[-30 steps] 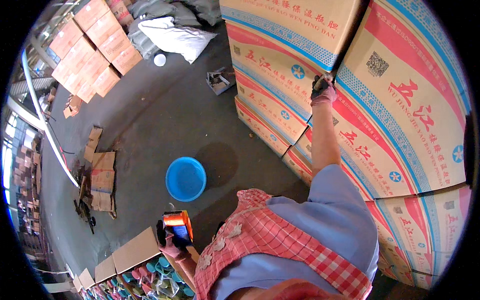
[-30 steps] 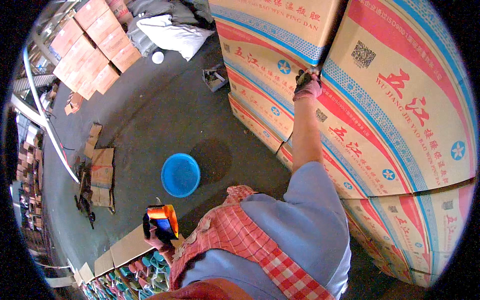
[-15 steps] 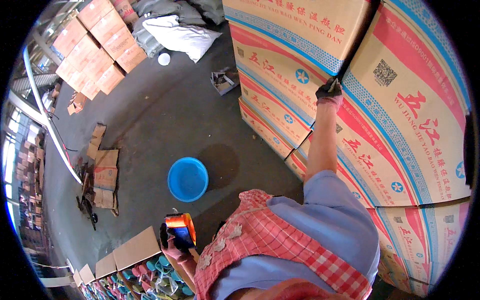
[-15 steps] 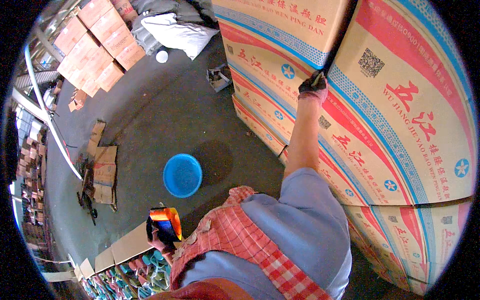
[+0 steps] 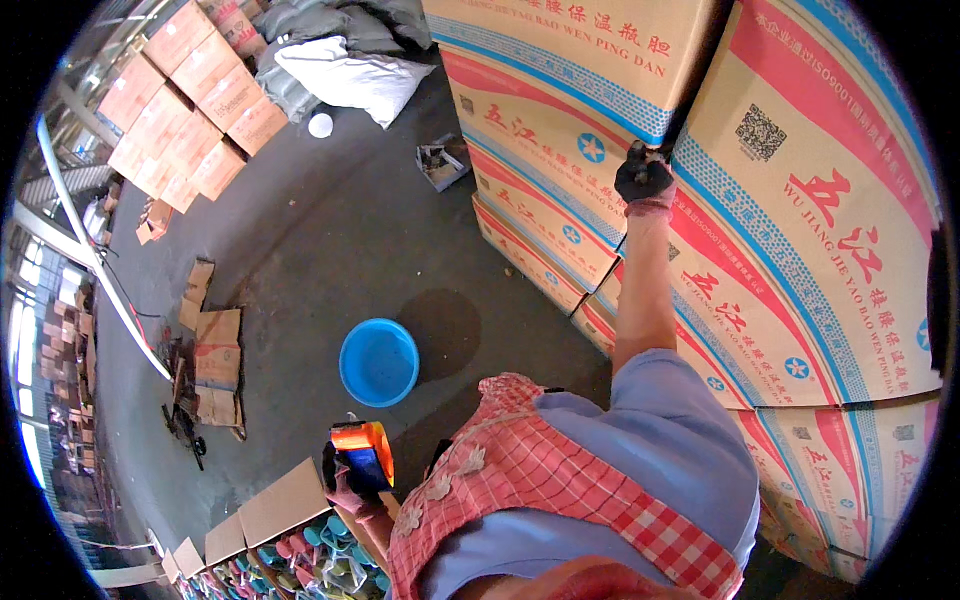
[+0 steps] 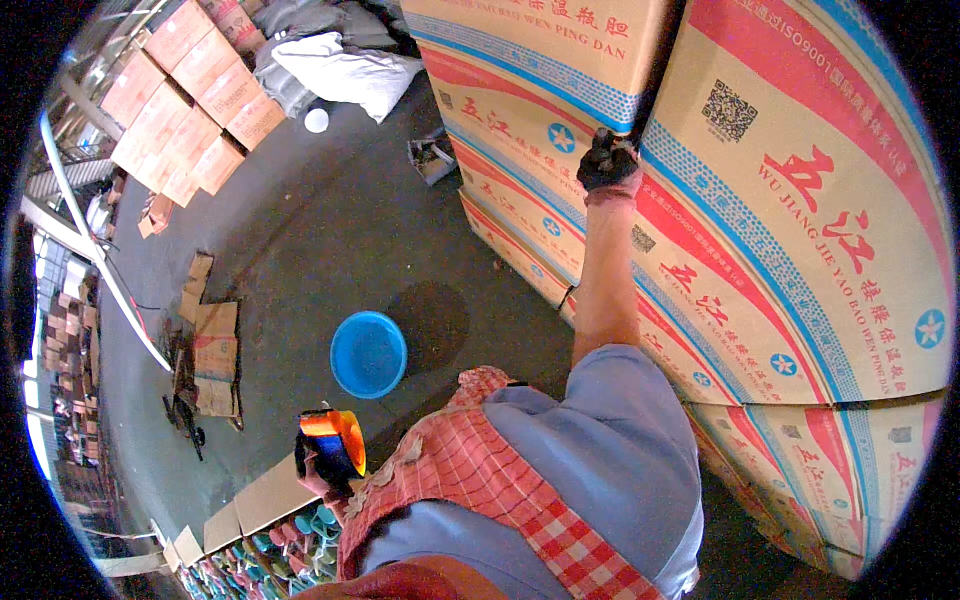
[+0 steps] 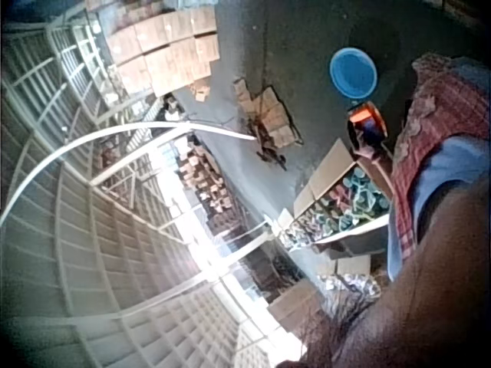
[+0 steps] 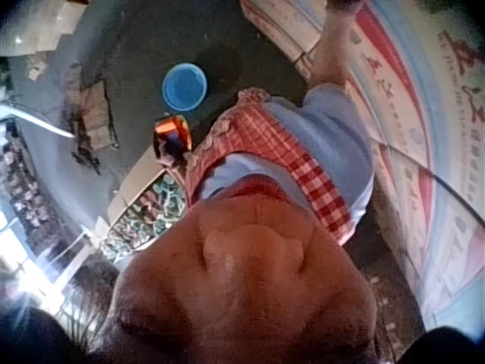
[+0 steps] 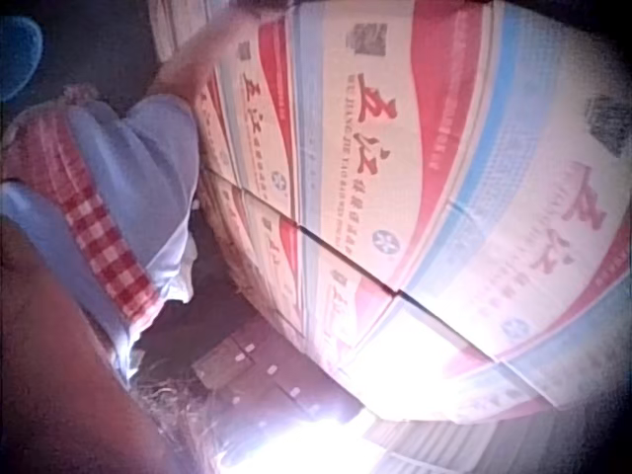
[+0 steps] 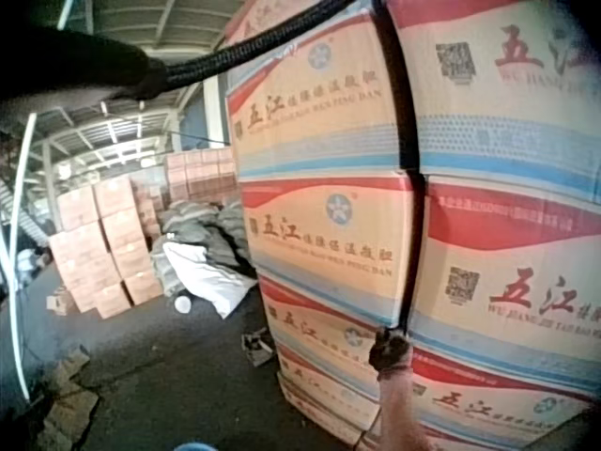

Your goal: The person uses a handheld tape dispenser to seal cardboard boxes filled with colorful plastic cups. They repeatedly pull tape, apply it to box seams, and press it down to secure the flaps. The person also moves boxes and adjusts their position while working.

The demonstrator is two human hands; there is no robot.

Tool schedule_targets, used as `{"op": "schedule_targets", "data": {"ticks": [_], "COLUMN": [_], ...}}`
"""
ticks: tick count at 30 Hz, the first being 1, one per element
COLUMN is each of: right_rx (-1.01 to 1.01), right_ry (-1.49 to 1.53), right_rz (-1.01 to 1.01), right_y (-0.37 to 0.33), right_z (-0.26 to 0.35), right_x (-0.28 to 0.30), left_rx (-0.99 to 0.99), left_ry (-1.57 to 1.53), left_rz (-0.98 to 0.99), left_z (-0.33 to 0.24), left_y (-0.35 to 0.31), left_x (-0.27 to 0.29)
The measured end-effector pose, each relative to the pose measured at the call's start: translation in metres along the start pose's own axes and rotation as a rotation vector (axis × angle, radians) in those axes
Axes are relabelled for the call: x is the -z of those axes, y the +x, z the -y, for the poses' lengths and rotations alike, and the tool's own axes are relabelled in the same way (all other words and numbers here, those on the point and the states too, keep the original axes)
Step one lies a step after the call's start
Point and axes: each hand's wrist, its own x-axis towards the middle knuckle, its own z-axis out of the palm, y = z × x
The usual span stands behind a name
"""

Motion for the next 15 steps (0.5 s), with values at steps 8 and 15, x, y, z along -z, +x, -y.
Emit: {"op": "schedule_targets", "data": {"ticks": [8, 15], "right_rx": [-0.158, -0.142], "right_ry": [0.289, 0.18], "right_rz": [0.053, 0.109], "right_y": [-0.009, 0.013], "right_z": [-0.005, 0.006], "right_x": [0.029, -0.014], "left_rx": [0.0, 0.042], "left_ry": [-0.089, -0.103], "left_rz": [0.075, 0.007], "left_z": [-0.003, -0.013], "left_y": [-0.009, -0.021], "left_x": [-0.01, -0.02]}}
